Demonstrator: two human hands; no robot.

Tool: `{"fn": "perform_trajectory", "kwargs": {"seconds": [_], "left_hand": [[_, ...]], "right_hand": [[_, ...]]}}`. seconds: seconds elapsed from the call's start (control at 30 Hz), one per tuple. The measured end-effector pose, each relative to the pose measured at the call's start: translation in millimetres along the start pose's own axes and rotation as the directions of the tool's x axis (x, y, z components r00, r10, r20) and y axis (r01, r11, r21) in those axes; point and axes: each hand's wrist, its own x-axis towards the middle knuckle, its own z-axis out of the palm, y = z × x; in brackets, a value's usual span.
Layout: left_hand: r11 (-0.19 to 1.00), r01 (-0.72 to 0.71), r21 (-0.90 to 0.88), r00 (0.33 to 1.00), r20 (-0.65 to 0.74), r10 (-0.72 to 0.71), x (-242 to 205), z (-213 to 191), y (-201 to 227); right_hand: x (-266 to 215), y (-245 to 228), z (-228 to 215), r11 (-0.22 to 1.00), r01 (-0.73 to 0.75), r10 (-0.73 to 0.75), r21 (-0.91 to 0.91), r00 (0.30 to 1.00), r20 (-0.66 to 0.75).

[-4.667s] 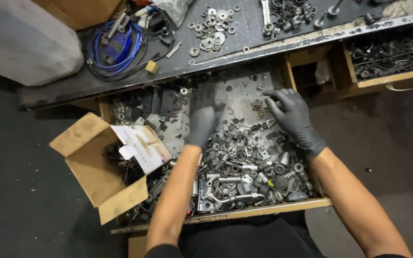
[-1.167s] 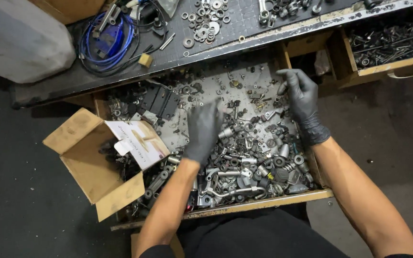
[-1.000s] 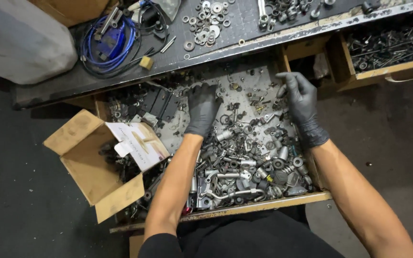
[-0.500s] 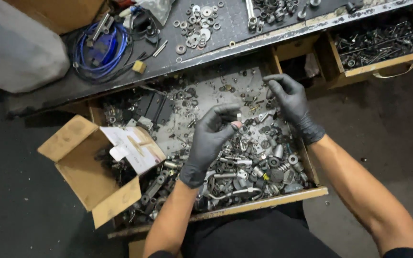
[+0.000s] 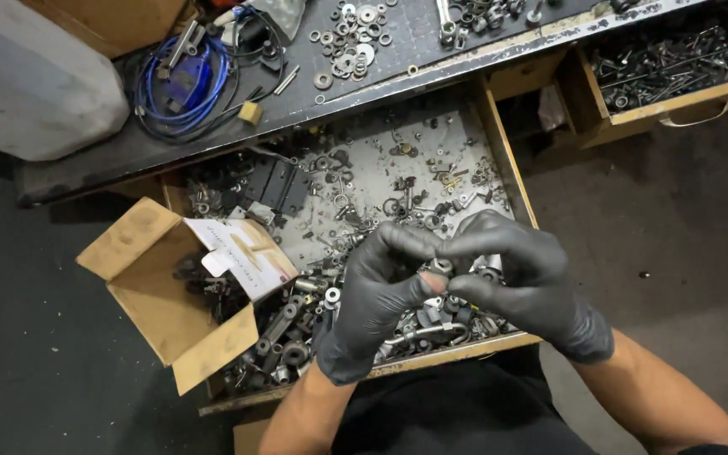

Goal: The person sorts through a drawer filled with various metal parts, including bolts, nuts, and washers. They pick up individual items, examine them, and place them into a cardboard box or back into the drawer.

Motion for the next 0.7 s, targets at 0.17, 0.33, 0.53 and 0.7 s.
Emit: {"fn": "perform_trajectory", "kwargs": {"seconds": [0.17, 0.33, 0.53, 0.7], "left_hand": [[1.000, 0.011, 0.005, 1.000, -0.011, -0.011, -3.3, 3.3, 0.0], [1.000, 0.028, 0.002, 0.999, -0.045, -0.028, -1.9, 6.0, -3.7], [0.995, 0.085, 0.061, 0.989, -0.123, -0.077, 4.5, 5.2, -13.6], [0.979, 0.093, 0.183, 0.975, -0.214, -0.052, 20.4, 4.8, -9.2]], "right_hand": [[6.2, -8.3, 2.3, 1.000, 0.025, -0.024, -0.015, 0.999, 0.031], [5.4, -10.5, -2.7, 0.995, -0.009, 0.014, -0.096, 0.999, 0.047], [2.5, 1.1, -4.5, 0.978, -0.058, 0.050, -0.202, 0.998, -0.041], [15.4, 31.3, -36.1, 0.948, -0.132, 0.074, -0.289, 0.977, -0.202]]}}
